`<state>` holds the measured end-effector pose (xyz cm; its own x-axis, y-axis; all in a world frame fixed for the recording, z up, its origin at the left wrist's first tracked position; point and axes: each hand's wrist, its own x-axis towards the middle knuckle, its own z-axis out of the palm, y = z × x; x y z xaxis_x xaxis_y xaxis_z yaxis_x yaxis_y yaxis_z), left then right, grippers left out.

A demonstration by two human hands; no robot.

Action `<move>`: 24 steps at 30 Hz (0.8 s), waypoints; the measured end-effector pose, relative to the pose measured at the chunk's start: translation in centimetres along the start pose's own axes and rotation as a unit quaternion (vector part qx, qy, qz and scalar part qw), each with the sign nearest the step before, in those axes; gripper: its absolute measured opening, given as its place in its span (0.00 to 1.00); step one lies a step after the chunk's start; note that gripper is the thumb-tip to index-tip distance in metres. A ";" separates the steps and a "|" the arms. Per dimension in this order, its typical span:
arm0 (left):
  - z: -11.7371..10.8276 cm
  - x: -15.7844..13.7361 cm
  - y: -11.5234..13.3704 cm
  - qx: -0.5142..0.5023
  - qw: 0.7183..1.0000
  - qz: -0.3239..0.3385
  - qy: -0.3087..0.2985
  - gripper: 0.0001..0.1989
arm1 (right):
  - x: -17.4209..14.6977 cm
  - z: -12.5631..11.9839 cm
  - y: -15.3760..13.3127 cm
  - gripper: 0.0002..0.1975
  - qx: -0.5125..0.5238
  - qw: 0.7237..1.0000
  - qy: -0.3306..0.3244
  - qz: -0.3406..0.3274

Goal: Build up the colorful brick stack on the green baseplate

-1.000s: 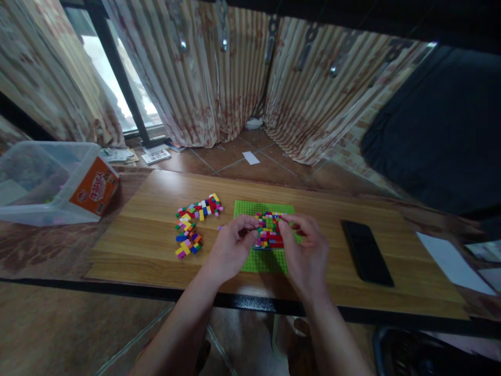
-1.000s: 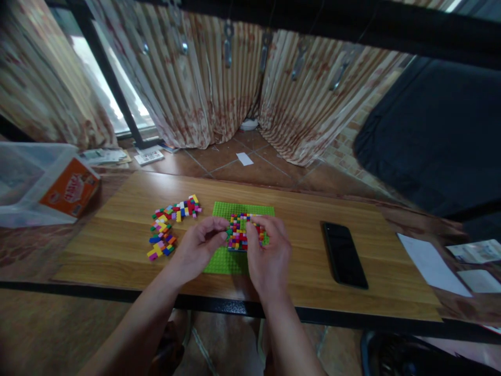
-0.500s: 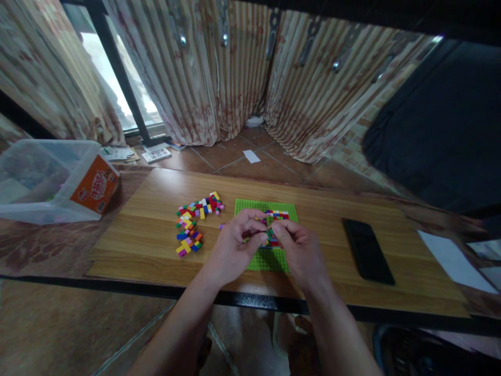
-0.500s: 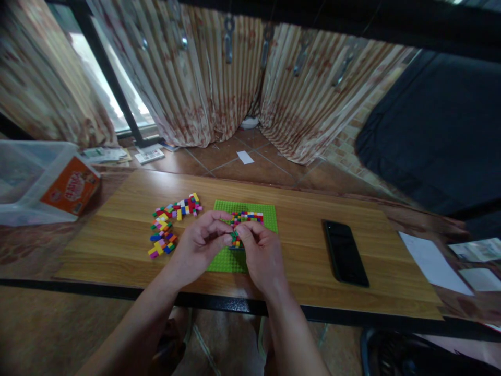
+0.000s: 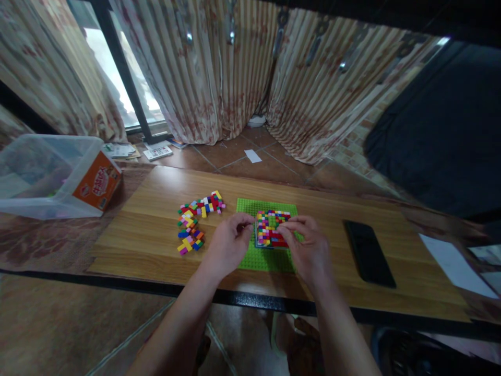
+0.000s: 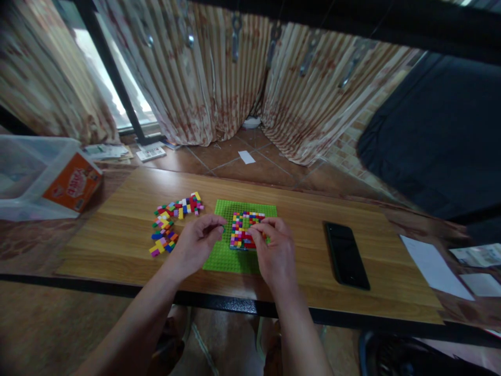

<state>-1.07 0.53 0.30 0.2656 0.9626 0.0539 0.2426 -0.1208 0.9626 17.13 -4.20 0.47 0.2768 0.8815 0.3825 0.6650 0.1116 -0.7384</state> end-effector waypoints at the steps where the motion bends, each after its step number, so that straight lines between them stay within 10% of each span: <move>1: 0.0 0.0 0.0 0.003 1.000 0.000 -0.005 0.08 | 0.0 0.2 0.1 0.08 -0.017 1.000 -0.001 -0.012; 24: 0.1 -0.1 -0.6 -0.012 1.000 0.006 -0.021 0.08 | 0.6 1.5 1.9 0.12 0.088 0.988 0.050 0.116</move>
<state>-1.18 0.47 -0.29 0.3066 0.9503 0.0540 0.2170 -0.1250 0.9681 17.55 -2.82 -1.55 0.4812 0.8438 0.2375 0.4474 -0.0034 -0.8943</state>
